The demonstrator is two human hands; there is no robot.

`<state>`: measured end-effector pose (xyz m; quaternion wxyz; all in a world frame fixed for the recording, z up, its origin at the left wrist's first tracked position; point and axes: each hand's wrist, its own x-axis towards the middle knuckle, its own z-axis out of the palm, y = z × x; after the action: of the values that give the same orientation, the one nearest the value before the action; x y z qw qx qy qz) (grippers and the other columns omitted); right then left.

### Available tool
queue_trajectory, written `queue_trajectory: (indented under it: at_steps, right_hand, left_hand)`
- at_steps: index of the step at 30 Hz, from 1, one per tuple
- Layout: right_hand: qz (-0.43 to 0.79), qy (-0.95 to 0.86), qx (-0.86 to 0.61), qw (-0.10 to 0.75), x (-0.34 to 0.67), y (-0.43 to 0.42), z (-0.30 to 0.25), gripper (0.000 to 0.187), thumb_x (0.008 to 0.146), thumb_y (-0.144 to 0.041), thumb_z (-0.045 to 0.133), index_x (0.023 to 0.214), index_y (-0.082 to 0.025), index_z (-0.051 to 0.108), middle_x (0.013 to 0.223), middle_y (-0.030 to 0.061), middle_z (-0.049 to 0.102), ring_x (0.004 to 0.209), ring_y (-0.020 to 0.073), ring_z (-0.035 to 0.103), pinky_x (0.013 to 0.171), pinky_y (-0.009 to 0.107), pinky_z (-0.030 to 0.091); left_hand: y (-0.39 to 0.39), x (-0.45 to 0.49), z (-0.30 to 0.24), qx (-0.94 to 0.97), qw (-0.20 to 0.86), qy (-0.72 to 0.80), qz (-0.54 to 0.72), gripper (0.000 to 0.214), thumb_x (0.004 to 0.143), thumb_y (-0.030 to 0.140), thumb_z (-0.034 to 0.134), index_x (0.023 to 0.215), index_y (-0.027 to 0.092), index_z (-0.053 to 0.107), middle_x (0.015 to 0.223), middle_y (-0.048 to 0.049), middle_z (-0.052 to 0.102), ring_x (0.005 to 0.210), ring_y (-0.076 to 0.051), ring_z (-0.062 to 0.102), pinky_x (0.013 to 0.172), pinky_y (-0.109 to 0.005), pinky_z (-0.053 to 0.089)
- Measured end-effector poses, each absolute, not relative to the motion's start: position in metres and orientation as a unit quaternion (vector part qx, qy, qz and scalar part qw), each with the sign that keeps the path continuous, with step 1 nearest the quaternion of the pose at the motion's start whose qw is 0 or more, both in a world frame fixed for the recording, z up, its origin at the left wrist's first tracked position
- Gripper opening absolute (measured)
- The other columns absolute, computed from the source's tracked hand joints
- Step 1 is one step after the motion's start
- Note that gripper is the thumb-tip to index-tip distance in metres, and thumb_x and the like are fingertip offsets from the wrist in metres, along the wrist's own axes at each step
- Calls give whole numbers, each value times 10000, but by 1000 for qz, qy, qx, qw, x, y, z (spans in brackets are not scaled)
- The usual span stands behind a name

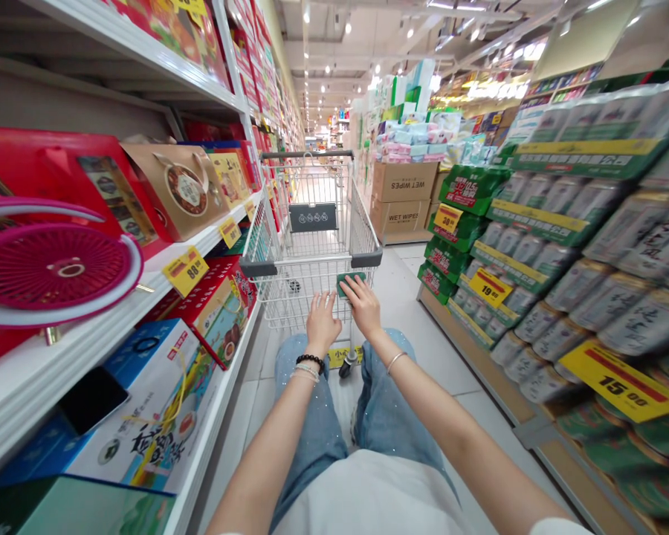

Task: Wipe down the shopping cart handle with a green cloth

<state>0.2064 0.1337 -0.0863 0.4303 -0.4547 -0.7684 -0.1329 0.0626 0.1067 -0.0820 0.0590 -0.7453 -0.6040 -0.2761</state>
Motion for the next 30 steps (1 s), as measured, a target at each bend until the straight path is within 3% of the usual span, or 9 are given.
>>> queue_trajectory:
  at_steps: [6,10,16,20,24,30]
  right_hand:
    - [-113,-778,-462,410,206,124,-104,517,895,-4,391,1319,-190,621,1392,74,606,1375,225,484,1152,460,408]
    - [-142,-770,-442,438,201,126,-89,536,912,-23,397,1373,-232,575,1431,54,573,1412,211,433,1181,438,366]
    - [-145,-777,-426,440,187,138,-100,473,942,-74,426,1351,-246,590,1437,67,567,1427,217,408,1190,506,328]
    - [-138,-778,-433,434,186,133,-113,521,907,-19,396,1338,-227,600,1392,66,608,1393,215,455,1161,489,378]
    - [-147,-771,-421,455,183,135,-91,577,893,1,372,1388,-233,555,1426,53,577,1403,202,440,1186,456,355]
    - [-171,-782,-397,449,175,145,-96,487,953,-70,385,1367,-234,580,1441,53,562,1427,217,410,1192,478,345]
  left_hand:
    - [104,60,-78,-750,49,-598,-279,694,733,83,523,1423,139,472,1480,-99,503,1433,-278,367,1153,-412,394]
    - [99,45,-76,-709,85,-625,-316,618,761,85,497,1378,125,513,1430,-127,537,1350,-261,470,1147,-409,393]
    - [95,18,-80,-671,116,-670,-294,634,779,95,489,1405,188,509,1501,-93,480,1445,-314,341,1220,-548,224]
    - [96,13,-83,-695,100,-660,-267,694,769,86,482,1457,176,450,1504,-96,482,1457,-295,331,1230,-534,204]
    - [97,15,-82,-711,92,-648,-258,716,754,74,484,1465,153,437,1513,-104,472,1457,-283,338,1239,-514,189]
    - [98,16,-81,-713,77,-645,-263,734,732,70,503,1458,161,445,1520,-103,461,1465,-275,323,1241,-502,195]
